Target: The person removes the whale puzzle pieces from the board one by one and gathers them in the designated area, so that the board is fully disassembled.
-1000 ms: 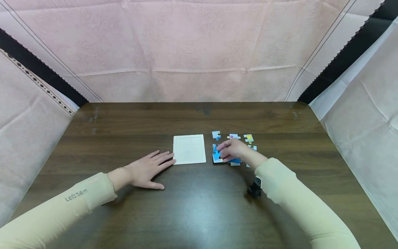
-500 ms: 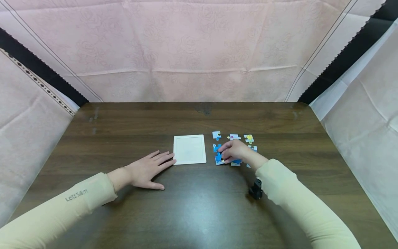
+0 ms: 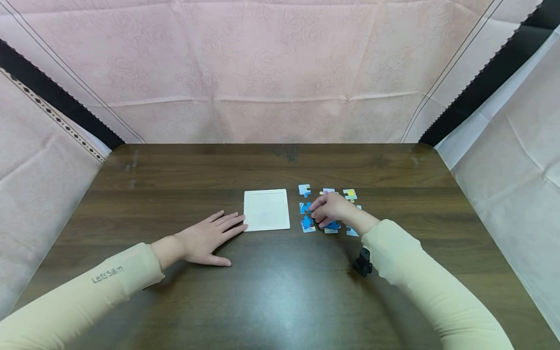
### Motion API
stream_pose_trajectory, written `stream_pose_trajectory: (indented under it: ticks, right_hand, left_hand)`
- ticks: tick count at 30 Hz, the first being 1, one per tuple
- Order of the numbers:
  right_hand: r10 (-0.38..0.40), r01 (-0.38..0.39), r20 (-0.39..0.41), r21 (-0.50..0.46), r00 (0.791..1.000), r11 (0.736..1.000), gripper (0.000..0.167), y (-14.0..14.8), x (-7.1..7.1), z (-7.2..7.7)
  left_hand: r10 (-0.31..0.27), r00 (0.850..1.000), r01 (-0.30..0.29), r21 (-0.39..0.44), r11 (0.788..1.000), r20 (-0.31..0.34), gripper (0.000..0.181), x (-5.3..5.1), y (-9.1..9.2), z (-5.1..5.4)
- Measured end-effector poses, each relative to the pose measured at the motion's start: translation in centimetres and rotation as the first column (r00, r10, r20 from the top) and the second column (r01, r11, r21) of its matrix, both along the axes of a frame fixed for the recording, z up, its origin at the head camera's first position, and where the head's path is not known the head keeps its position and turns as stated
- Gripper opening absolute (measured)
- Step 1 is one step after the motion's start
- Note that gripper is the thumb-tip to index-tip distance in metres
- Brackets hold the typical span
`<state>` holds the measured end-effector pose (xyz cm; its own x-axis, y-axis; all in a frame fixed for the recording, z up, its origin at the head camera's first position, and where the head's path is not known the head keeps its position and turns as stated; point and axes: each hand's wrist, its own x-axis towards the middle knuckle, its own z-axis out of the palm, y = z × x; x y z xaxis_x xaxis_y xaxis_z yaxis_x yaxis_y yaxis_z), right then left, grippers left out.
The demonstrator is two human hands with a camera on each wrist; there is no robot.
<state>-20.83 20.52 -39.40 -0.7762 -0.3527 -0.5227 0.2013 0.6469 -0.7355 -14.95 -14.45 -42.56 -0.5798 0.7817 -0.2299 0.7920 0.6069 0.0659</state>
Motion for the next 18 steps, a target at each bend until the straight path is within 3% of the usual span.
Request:
stream_pose_trajectory:
  ticks: [11,15,18]
  right_hand:
    - [-0.017,0.017,-0.029,0.005,0.999,1.0,0.034,0.0,-0.2,0.2]
    - [-0.045,0.045,-0.122,-0.005,0.992,0.999,0.035,0.3,0.0,0.5]
    - [-0.075,0.079,-0.244,0.008,0.967,0.997,0.039,0.7,0.1,1.0]
  left_hand:
    - [-0.007,1.0,0.007,0.007,1.0,-0.009,0.084,-0.2,0.1,-0.2]
    - [0.005,1.0,-0.005,0.024,1.0,-0.02,0.086,-0.6,0.0,0.1]
    - [0.038,0.998,-0.035,0.071,0.997,-0.04,0.088,-1.1,-0.2,0.6]
